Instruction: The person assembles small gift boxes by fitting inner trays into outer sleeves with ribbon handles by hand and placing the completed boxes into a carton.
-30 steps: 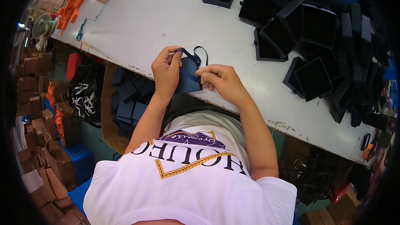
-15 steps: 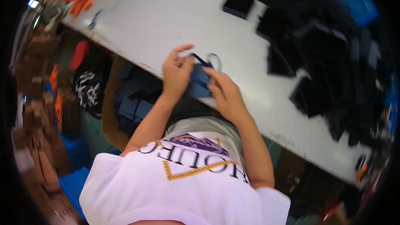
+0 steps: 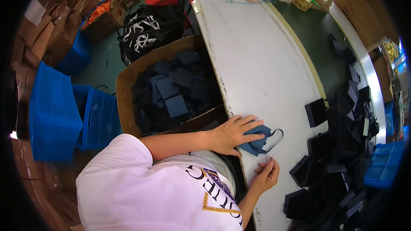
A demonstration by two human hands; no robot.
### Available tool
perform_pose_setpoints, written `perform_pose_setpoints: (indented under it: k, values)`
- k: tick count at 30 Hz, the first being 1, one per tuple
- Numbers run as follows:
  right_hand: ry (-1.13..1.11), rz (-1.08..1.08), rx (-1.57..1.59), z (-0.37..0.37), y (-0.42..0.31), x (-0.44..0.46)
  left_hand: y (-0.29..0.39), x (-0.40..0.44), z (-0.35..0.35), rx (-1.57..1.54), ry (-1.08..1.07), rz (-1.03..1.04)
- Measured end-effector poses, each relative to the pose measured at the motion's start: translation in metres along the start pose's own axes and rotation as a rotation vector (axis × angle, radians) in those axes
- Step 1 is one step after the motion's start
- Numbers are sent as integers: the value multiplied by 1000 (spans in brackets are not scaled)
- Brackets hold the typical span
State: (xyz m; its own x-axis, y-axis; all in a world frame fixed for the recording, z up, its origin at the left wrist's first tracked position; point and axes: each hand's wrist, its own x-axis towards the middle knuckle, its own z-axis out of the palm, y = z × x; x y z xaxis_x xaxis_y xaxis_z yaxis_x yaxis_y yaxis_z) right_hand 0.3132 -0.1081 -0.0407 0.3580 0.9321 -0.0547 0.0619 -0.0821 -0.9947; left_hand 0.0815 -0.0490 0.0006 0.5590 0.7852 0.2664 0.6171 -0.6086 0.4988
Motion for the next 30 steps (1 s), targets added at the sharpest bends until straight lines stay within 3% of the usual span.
perform_pose_setpoints:
  k: [4,8,12,13,14,15,17,20,21,22,25,30]
  values:
    - [10,-3,-48,-1,-5,-3,-23,-21,-17,-102,299,-73]
    - [25,-4,-68,2,-9,-4,-67,-87,-57,195,617,-435]
    - [-11,3,-98,1,-7,0,-144,-163,-79,454,662,-835]
    - [-22,4,-100,-1,-6,0,-175,-184,-75,393,686,-901]
    - [-29,3,-101,-2,-5,1,-199,-200,-68,454,660,-992]
    - [-37,2,-99,-1,-4,3,-189,-188,-78,428,527,-1232]
    - [-26,-5,-66,1,-3,2,-191,-174,-74,474,590,-1099]
    - [-7,-35,-175,6,-5,-1,-170,-111,-73,152,744,-676]
    - [-8,-47,-216,9,-6,-3,-154,-70,-73,199,784,-508]
    - [-38,-54,-275,9,-5,-2,-143,-30,-66,109,739,-414]
    - [-141,-470,-461,19,-26,16,-124,80,-46,-70,628,-109]
    - [-92,-640,-522,26,-32,54,-112,249,18,-86,295,109]
